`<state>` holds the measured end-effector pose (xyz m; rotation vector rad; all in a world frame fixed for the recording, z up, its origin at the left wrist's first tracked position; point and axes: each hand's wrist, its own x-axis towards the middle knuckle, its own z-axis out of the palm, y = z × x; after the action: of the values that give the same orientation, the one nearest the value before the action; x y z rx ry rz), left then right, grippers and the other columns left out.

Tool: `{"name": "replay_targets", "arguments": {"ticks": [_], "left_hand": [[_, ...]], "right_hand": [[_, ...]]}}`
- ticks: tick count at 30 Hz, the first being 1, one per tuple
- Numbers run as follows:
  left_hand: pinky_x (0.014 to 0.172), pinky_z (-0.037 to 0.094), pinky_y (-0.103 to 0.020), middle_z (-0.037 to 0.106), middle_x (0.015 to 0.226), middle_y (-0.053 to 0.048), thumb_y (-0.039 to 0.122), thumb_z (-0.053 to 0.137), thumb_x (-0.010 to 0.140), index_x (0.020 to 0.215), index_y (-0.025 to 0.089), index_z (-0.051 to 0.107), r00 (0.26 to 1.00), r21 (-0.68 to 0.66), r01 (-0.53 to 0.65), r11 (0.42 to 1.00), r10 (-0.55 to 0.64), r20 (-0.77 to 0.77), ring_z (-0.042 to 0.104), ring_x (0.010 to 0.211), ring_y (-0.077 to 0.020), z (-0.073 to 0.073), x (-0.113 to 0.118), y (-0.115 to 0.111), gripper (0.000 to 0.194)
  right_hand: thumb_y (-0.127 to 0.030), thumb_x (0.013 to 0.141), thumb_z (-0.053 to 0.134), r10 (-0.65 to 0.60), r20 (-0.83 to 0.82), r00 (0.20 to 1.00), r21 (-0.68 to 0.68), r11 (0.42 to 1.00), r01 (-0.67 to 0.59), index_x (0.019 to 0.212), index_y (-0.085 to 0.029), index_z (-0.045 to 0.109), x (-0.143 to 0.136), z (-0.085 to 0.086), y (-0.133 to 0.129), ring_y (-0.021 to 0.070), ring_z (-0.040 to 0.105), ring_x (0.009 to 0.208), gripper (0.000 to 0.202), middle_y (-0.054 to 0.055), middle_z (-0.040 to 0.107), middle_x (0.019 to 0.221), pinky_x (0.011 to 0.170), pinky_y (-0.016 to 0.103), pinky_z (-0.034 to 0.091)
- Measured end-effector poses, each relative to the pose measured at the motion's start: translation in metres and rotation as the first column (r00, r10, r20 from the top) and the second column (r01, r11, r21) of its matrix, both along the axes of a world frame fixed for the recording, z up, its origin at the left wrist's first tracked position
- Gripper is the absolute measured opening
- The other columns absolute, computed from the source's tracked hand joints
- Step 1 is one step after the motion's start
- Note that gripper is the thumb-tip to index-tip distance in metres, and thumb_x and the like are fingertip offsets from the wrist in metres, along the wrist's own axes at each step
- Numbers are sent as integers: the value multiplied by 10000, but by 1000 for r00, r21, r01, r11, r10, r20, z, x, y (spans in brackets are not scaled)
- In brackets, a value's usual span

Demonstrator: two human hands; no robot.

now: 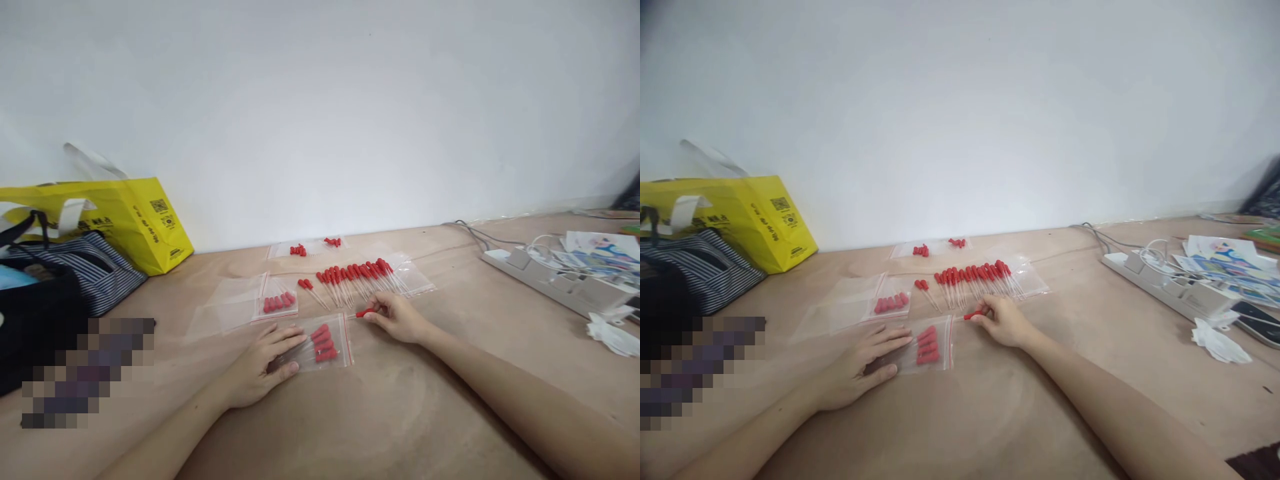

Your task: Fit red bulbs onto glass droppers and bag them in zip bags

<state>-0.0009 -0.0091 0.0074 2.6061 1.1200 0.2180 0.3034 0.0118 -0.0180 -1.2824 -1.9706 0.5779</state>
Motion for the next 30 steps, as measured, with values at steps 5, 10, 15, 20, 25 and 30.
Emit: {"name": "replay_targets", "arguments": {"ticks": [5, 10, 15, 20, 25, 30], "left_hand": [[1019, 185, -528, 360, 1351, -7, 417, 416, 847, 1253, 335, 391, 1000, -4, 10, 1000, -10, -10, 266, 1254, -259, -1, 2, -1, 415], [994, 279, -476, 244, 1405, -18, 410, 421, 845, 1245, 334, 403, 1000, 4, -4, 1000, 4, -7, 257, 1258, -266, -1, 3, -2, 409], [1007, 247, -487, 262, 1399, -19, 426, 399, 849, 1259, 329, 380, 999, 17, 7, 1000, -6, -42, 245, 1265, -257, -1, 4, -3, 422], [1030, 198, -488, 303, 1382, -40, 435, 406, 843, 1268, 278, 371, 999, 24, 22, 999, -21, -38, 251, 1264, -241, 2, 7, -3, 454], [1026, 183, -503, 305, 1381, -29, 429, 404, 846, 1248, 307, 398, 999, 5, 30, 1000, -30, -43, 253, 1264, -251, 5, 8, -3, 421], [1014, 196, -515, 312, 1378, -16, 422, 408, 847, 1253, 345, 382, 998, 15, 32, 999, -32, -46, 247, 1263, -261, 3, 7, -3, 414]], "right_hand": [[-340, 728, 562, -14, -97, 995, -15, 1000, 13, 727, -181, 623, -24, -2, -5, 93, 476, 522, 170, 0, 601, 645, 499, 209, 364], [-227, 737, 542, 23, -104, 994, -10, 1000, -25, 773, -184, 632, -34, -1, -6, 101, 493, 572, 106, 0, 595, 652, 539, 208, 375], [-161, 737, 508, 66, -109, 992, 22, 998, -64, 764, -171, 596, -34, -5, 0, 109, 479, 612, 92, 2, 560, 671, 568, 215, 370], [-195, 747, 516, 159, -253, 954, -55, 982, -178, 823, -171, 597, -34, -11, 5, 107, 485, 623, 114, 5, 569, 706, 579, 219, 383], [-221, 726, 569, 187, -222, 957, -64, 977, -205, 837, -173, 625, -37, -11, 2, 102, 480, 601, 132, 3, 559, 690, 569, 220, 393], [-185, 764, 529, 236, -104, 966, 77, 971, -228, 874, -208, 652, -44, -3, -2, 153, 533, 859, 166, 47, 612, 905, 796, 296, 406]]}}
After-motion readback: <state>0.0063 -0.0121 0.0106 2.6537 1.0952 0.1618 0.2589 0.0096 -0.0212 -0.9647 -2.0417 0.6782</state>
